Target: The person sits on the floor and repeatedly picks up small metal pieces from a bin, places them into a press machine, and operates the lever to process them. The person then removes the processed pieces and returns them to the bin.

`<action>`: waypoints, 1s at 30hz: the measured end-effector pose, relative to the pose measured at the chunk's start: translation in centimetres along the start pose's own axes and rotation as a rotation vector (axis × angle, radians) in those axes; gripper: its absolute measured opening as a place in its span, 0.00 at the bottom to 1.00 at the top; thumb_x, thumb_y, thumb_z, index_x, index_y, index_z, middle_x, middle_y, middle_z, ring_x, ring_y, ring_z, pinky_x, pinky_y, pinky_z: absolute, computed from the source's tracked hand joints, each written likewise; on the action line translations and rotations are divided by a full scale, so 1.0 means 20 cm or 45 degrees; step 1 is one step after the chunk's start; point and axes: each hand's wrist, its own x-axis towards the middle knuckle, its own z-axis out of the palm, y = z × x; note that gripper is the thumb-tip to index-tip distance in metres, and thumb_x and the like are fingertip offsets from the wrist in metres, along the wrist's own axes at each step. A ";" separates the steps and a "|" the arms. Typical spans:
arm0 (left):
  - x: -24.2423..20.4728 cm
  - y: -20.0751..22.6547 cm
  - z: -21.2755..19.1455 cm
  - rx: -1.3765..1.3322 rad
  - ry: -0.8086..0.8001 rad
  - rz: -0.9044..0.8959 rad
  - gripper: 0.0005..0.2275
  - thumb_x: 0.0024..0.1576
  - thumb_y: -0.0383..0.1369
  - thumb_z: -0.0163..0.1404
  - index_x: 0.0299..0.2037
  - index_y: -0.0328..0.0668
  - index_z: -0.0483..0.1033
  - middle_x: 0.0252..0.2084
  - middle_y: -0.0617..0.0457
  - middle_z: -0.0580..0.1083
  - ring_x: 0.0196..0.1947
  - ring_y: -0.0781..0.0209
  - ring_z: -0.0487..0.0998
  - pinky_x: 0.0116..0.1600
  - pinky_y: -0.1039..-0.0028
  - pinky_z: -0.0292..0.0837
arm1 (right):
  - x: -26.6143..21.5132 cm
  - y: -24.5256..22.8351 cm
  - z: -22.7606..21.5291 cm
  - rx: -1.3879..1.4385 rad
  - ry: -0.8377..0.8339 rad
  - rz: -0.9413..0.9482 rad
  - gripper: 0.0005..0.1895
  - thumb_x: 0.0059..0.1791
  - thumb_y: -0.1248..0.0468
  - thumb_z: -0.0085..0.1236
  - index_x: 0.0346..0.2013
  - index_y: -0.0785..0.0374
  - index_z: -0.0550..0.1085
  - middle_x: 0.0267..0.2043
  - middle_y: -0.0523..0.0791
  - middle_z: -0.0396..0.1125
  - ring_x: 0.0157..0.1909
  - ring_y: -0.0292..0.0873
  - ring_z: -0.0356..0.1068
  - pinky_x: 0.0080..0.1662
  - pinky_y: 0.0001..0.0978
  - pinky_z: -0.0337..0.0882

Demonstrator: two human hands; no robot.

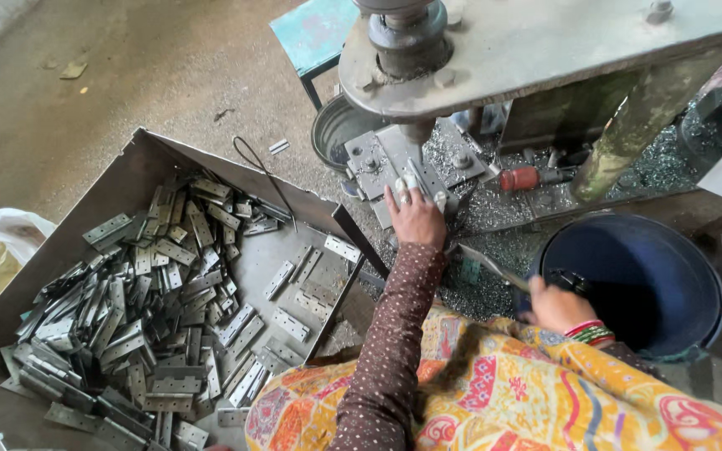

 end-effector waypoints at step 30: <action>-0.01 -0.08 -0.04 -0.067 -0.201 0.010 0.11 0.60 0.35 0.43 0.39 0.48 0.81 0.69 0.46 0.60 0.71 0.50 0.57 0.73 0.46 0.28 | 0.00 0.04 0.20 0.025 -0.089 -0.029 0.20 0.49 0.55 0.46 0.50 0.64 0.60 0.39 0.60 0.70 0.40 0.60 0.76 0.40 0.54 0.76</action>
